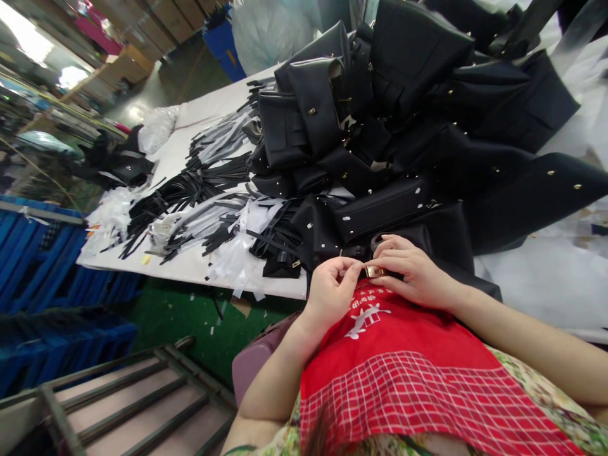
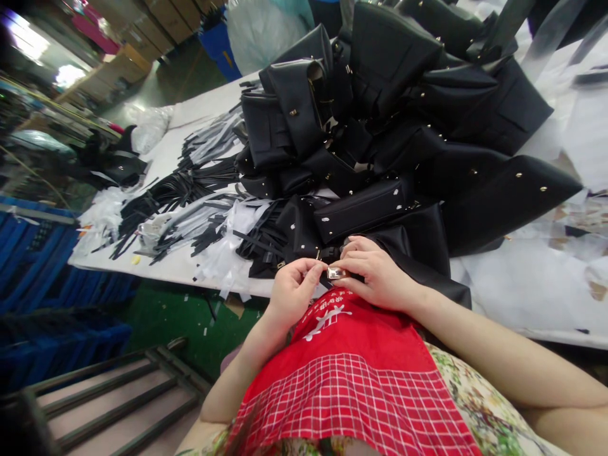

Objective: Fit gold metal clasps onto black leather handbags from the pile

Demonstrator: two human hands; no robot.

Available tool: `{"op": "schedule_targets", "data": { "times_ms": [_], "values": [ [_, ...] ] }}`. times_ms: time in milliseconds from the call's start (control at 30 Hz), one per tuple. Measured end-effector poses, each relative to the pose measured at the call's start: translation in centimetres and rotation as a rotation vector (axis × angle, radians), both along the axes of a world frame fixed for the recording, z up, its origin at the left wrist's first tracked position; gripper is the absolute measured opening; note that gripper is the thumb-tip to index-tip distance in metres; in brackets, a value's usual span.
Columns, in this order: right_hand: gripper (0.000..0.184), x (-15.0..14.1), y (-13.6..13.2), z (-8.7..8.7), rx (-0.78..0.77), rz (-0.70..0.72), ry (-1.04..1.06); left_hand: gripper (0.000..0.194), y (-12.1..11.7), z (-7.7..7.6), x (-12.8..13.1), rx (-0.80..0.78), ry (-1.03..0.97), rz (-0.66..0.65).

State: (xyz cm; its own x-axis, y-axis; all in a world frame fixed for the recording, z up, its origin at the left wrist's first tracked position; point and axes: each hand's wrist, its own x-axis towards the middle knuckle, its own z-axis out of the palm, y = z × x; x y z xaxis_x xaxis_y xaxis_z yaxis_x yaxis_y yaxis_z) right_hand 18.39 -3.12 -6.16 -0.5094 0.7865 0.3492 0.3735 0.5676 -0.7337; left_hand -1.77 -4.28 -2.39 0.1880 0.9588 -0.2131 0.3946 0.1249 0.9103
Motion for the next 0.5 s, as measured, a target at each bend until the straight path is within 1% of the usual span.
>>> {"op": "schedule_targets", "data": {
  "times_ms": [67,100,167,300,500],
  "values": [
    [0.021,0.0,-0.1,-0.1,0.009,0.026,-0.016,0.029,-0.2,0.3,-0.4,-0.209,-0.118,-0.066],
    [0.022,0.0,-0.1,-0.2,0.014,0.035,-0.018,0.029,-0.4,0.5,-0.5,-0.287,-0.167,-0.085],
    [0.023,-0.1,-0.1,-0.2,0.020,0.044,-0.015,0.029,-0.7,0.8,-0.7,-0.371,-0.231,-0.089],
    [0.022,-0.3,-0.1,-0.1,0.032,0.053,-0.020,0.027,-0.9,1.2,-1.0,-0.421,-0.260,-0.066],
    [0.022,-0.3,0.0,-0.3,0.049,0.069,-0.052,0.028,-0.7,0.7,-1.3,-0.447,-0.246,-0.075]
  ]
}}
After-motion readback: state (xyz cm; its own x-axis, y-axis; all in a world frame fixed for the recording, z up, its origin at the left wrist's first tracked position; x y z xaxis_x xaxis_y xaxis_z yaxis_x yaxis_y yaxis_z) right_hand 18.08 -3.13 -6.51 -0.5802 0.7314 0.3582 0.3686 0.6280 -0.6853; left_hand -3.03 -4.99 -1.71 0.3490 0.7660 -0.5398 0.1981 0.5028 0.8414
